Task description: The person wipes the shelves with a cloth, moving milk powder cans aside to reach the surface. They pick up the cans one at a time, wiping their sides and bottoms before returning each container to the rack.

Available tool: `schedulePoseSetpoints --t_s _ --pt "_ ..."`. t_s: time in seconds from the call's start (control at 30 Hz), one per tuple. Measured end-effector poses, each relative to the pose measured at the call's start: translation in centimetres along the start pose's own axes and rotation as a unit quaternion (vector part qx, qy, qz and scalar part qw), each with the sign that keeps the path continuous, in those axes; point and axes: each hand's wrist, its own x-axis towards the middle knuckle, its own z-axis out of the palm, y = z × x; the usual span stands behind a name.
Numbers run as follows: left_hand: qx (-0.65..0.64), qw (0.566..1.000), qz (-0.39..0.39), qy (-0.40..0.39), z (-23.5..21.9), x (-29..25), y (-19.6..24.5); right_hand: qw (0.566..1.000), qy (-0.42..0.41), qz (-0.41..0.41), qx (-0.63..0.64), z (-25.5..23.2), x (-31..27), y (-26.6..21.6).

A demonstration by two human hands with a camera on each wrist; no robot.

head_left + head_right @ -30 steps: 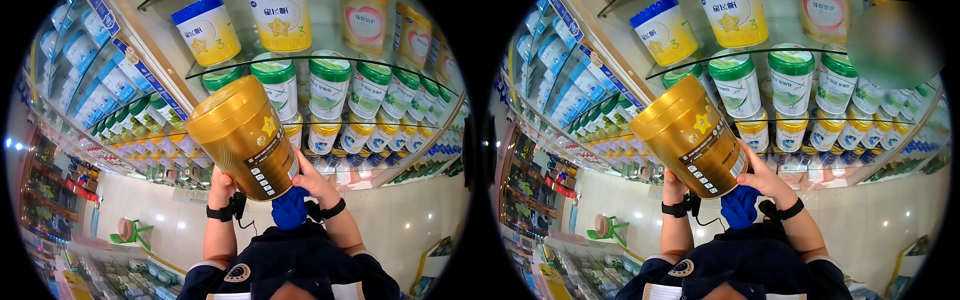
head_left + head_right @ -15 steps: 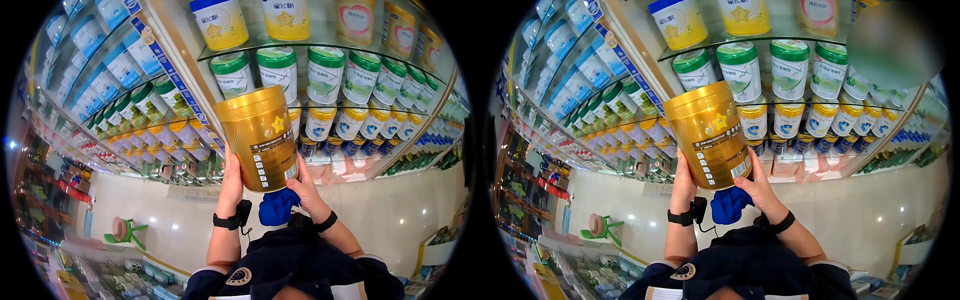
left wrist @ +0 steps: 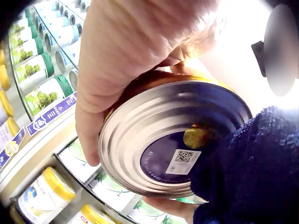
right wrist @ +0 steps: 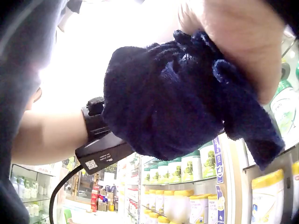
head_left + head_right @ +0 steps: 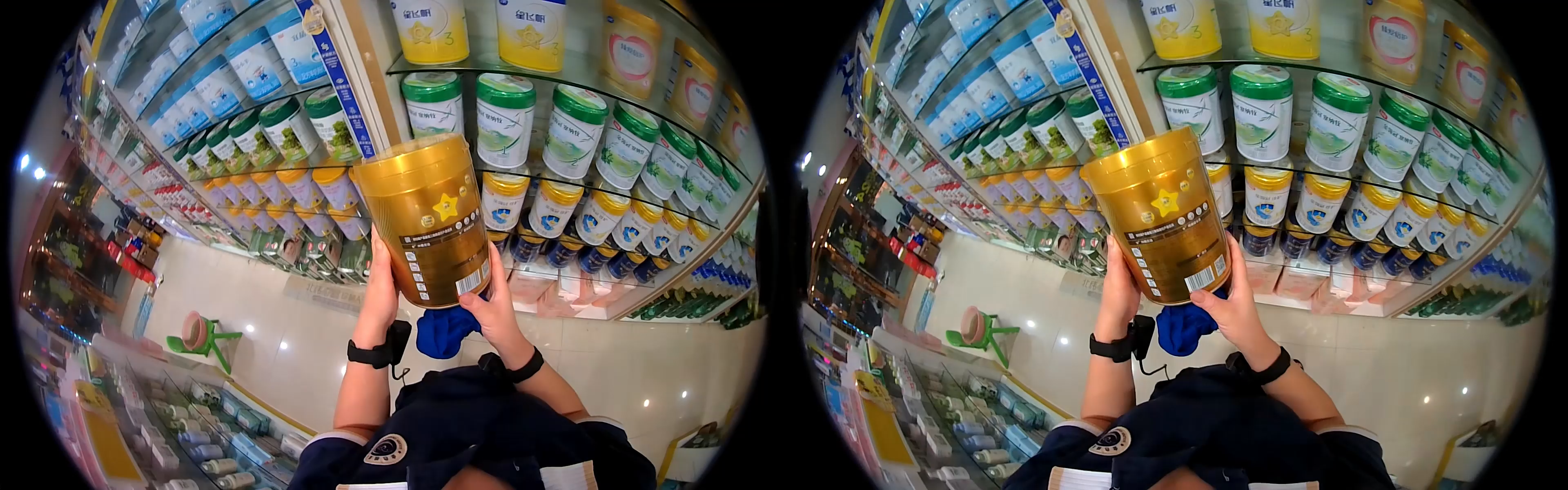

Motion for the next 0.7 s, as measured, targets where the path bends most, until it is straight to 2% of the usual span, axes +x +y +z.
schedulePoseSetpoints --t_s 0.13,0.23,0.37,0.57,0.7 --pt "0.001 0.999 0.025 0.039 0.4 0.0 0.1 1.0 0.002 -0.016 -0.017 0.5 0.1 0.1" --pt "-0.031 0.998 0.015 0.047 1.1 0.1 0.7 0.999 0.011 -0.033 -0.025 0.9 -0.1 -0.1" --pt "-0.034 0.999 -0.005 -0.006 1.8 0.2 1.3 0.996 0.039 -0.052 -0.058 1.1 -0.5 -0.8" --pt "-0.031 0.999 0.0 -0.043 3.2 1.1 1.4 0.988 0.062 -0.08 -0.116 0.1 -0.4 -1.1" --pt "-0.042 0.998 0.007 -0.047 3.7 1.4 1.1 0.989 0.067 -0.082 -0.106 0.0 -0.2 -1.6"
